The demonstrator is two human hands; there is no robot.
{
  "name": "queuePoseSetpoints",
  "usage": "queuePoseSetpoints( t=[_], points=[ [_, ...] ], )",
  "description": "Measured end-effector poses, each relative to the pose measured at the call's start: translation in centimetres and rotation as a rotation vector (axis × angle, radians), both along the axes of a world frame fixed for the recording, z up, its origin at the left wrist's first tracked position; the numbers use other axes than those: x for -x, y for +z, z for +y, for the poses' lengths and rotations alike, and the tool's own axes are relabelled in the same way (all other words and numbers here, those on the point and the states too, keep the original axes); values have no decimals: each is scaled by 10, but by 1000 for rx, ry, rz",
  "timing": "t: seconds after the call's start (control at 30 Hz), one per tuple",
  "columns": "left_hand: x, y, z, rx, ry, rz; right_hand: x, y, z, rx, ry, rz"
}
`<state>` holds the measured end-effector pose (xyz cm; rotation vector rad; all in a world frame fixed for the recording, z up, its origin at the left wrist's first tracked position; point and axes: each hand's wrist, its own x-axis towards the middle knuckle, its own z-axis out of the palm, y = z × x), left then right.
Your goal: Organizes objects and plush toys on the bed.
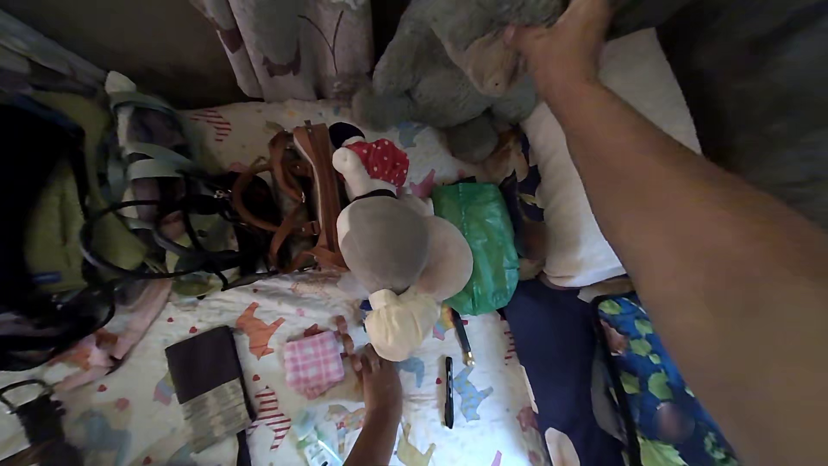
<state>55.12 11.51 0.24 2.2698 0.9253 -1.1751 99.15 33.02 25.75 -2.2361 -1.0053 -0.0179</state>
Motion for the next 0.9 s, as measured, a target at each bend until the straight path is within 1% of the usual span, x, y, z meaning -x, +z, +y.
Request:
queuePoseSetpoints(
  t=[0.13, 0.23, 0.3, 0.4, 0.47, 0.53, 0.57, 0.6, 0.63, 0.7, 0.73, 0.8, 0.83, 0.9],
  points=[
    [1, -3, -2, -34, -3, -24, 7, -22, -10, 188, -24, 23],
    [5, -9, -5, -82, -6, -44, 14, -20, -19, 203, -51, 35],
    [4, -8, -4, -80, -17, -37, 13, -18, -24, 143, -44, 27],
    [1, 2, 2, -16, -14, -7, 11, -15, -29, -10, -57, 43],
    [0, 6, 3, -10, -3, -15, 12, -15, -33, -156, -72, 137],
    [2, 6, 2, -25, -3, -36, 25, -19, -44, -288, -111, 298],
    [2, 6, 2, -27, -6, -40, 40, -22, -53, -317, -132, 393],
    [2, 6, 1, -25, -13, -32, 63, -25, -67, -303, -126, 471],
    [3, 6, 1, -23, -17, -29, 95, -30, -86, -275, -90, 500],
    [2, 5, 1, -19, -17, -27, 176, -42, -134, -188, 101, 466],
    [1, 6, 1, 2, -7, -21, 219, -52, -158, -152, 223, 423],
    [3, 9, 1, 48, 56, -50, 292, -76, -188, -54, 370, 287],
    [5, 11, 0, 46, 99, -91, 313, -90, -192, 6, 394, 186],
    [6, 11, 1, 48, 95, -83, 328, -121, -185, 59, 361, 34]
  ],
)
